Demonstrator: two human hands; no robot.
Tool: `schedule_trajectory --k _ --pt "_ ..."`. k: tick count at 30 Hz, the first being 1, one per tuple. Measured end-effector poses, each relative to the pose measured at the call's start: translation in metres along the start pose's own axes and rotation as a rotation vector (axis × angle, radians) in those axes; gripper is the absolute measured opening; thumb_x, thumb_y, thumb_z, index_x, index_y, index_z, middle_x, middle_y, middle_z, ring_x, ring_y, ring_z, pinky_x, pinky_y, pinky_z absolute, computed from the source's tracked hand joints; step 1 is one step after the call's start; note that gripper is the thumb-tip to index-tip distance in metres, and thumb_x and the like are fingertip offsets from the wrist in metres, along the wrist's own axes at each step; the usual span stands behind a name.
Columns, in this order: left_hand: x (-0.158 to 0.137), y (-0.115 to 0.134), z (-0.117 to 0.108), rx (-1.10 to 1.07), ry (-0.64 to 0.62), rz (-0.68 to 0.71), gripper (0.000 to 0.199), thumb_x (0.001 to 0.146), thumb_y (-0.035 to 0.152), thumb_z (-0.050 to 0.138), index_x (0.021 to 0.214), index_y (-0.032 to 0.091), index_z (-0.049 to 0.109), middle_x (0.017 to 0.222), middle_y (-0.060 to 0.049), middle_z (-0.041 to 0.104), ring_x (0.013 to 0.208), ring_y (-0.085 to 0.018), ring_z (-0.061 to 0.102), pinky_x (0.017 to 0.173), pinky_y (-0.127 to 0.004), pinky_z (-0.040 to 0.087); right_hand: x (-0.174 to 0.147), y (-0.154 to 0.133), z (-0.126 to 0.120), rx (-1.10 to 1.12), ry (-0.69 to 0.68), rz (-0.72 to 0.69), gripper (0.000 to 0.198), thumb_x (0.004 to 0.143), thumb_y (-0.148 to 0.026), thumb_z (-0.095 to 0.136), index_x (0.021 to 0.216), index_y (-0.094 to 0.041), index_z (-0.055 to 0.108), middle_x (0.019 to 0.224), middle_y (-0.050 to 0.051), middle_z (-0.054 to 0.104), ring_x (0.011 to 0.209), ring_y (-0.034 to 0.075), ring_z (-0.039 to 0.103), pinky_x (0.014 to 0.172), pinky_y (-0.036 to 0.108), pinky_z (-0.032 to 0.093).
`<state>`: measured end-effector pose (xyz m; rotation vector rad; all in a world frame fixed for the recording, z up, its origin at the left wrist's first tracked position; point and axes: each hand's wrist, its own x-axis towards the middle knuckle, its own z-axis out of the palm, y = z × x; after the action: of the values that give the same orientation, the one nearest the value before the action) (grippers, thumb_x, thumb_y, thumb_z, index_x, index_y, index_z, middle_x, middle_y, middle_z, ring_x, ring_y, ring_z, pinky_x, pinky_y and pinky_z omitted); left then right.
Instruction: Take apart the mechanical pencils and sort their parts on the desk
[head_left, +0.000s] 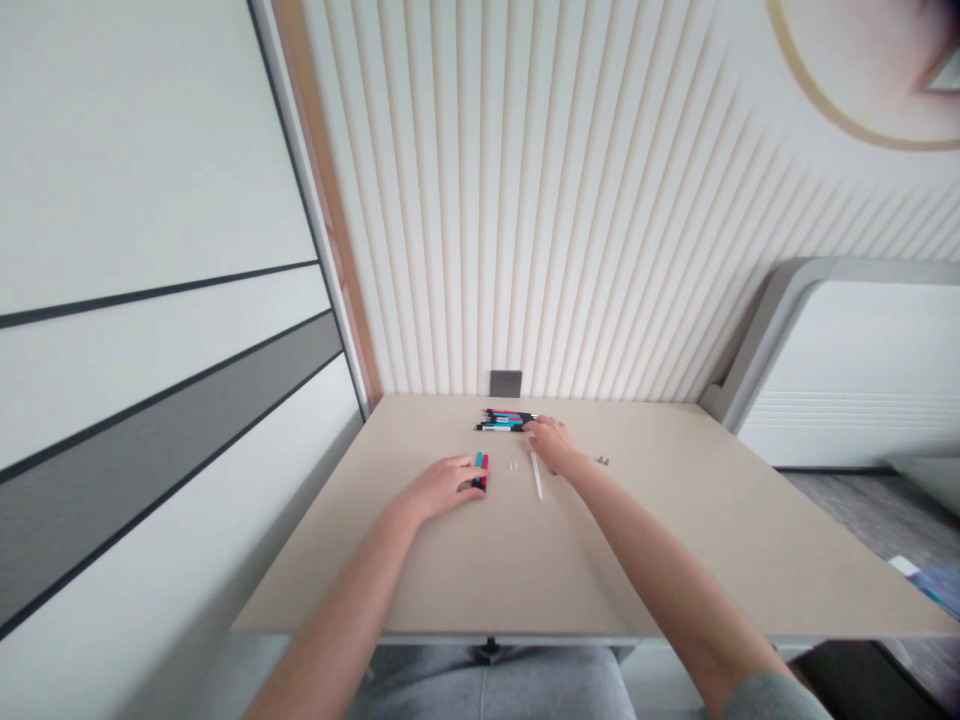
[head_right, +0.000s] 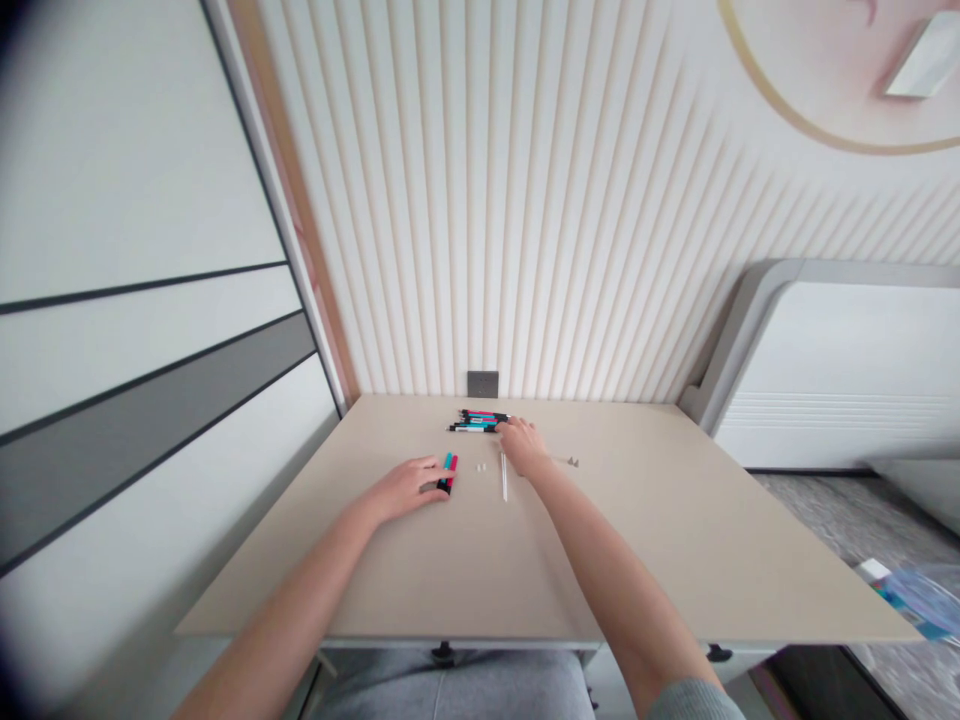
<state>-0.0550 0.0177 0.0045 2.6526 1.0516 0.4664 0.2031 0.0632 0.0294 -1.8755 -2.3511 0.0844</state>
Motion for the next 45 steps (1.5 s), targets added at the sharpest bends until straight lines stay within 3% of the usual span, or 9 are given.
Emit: schedule_trajectory --k 9,17,19,22,27,30,33,37,45 --pt "-0.002 0.004 -0.005 0.018 -0.006 -0.012 0.042 0.088 0.048 0.058 0.123 0.025 0.059 0.107 -0.007 0.063 0.098 -0.023 0.060 0.086 -0.030 0.045 0.017 -0.003 0.013 -0.006 0.032 0.018 0.024 0.093 -0.028 0.049 0.111 -0.020 0.063 0.116 0.009 0.063 0.108 0.023 0.057 0.089 0.030 0.038" --pt "-0.006 0.007 -0.008 0.019 0.030 -0.042 0.044 0.087 0.048 0.059 0.124 0.025 0.058 0.102 -0.005 0.065 0.092 -0.021 0.061 0.083 -0.029 0.047 0.026 0.004 0.017 0.007 0.047 -0.034 0.019 0.093 -0.025 0.051 0.100 -0.018 0.067 0.106 0.010 0.067 0.101 0.021 0.059 0.086 0.030 0.036" --pt "-0.007 0.008 -0.009 0.022 0.092 -0.061 0.039 0.091 0.046 0.052 0.125 0.025 0.057 0.102 -0.004 0.064 0.092 -0.019 0.061 0.084 -0.030 0.047 0.025 0.005 0.015 0.009 0.059 -0.046 0.018 0.092 -0.025 0.052 0.093 -0.017 0.069 0.103 0.011 0.067 0.100 0.022 0.059 0.085 0.030 0.035" --pt "-0.007 0.005 -0.011 0.037 0.259 -0.107 0.035 0.097 0.039 0.043 0.127 0.026 0.055 0.108 -0.005 0.062 0.099 -0.019 0.060 0.088 -0.031 0.047 0.014 0.007 0.008 0.018 0.104 -0.058 0.021 0.095 -0.026 0.048 0.098 -0.018 0.067 0.104 0.011 0.067 0.100 0.022 0.058 0.085 0.032 0.034" --pt "-0.005 0.000 -0.011 0.064 0.460 -0.113 0.047 0.095 0.036 0.048 0.139 0.026 0.040 0.116 -0.007 0.057 0.108 -0.021 0.056 0.093 -0.036 0.047 -0.034 0.004 0.008 0.170 0.311 -0.158 0.022 0.098 -0.028 0.042 0.101 -0.023 0.063 0.095 0.006 0.069 0.091 0.021 0.059 0.082 0.033 0.035" --pt "-0.002 0.001 -0.008 0.087 0.427 -0.027 0.042 0.094 0.035 0.052 0.135 0.026 0.046 0.113 -0.007 0.058 0.106 -0.021 0.056 0.093 -0.036 0.047 -0.063 0.000 0.016 0.314 0.356 -0.199 0.018 0.097 -0.026 0.045 0.098 -0.022 0.063 0.097 0.006 0.069 0.091 0.021 0.059 0.082 0.033 0.037" --pt "0.001 0.003 -0.004 0.138 0.350 0.049 0.023 0.095 0.031 0.049 0.113 0.024 0.062 0.102 -0.006 0.062 0.096 -0.019 0.059 0.087 -0.034 0.048 -0.077 -0.001 0.023 0.459 0.356 -0.224 0.018 0.096 -0.024 0.045 0.096 -0.022 0.063 0.097 0.006 0.069 0.090 0.021 0.059 0.082 0.033 0.040" --pt "0.003 0.004 -0.002 0.186 0.354 0.084 0.021 0.094 0.032 0.053 0.109 0.022 0.063 0.100 -0.006 0.063 0.094 -0.019 0.060 0.085 -0.034 0.048 -0.078 0.004 0.029 0.621 0.376 -0.239 0.019 0.094 -0.026 0.046 0.094 -0.022 0.065 0.095 0.006 0.069 0.090 0.021 0.059 0.083 0.034 0.042" --pt "0.004 0.003 -0.002 0.230 0.388 0.125 0.018 0.095 0.029 0.050 0.104 0.020 0.063 0.095 -0.006 0.066 0.088 -0.018 0.060 0.080 -0.033 0.048 -0.075 0.008 0.031 0.815 0.353 -0.128 0.026 0.091 -0.037 0.048 0.096 -0.021 0.068 0.094 0.005 0.069 0.085 0.020 0.061 0.076 0.031 0.043"
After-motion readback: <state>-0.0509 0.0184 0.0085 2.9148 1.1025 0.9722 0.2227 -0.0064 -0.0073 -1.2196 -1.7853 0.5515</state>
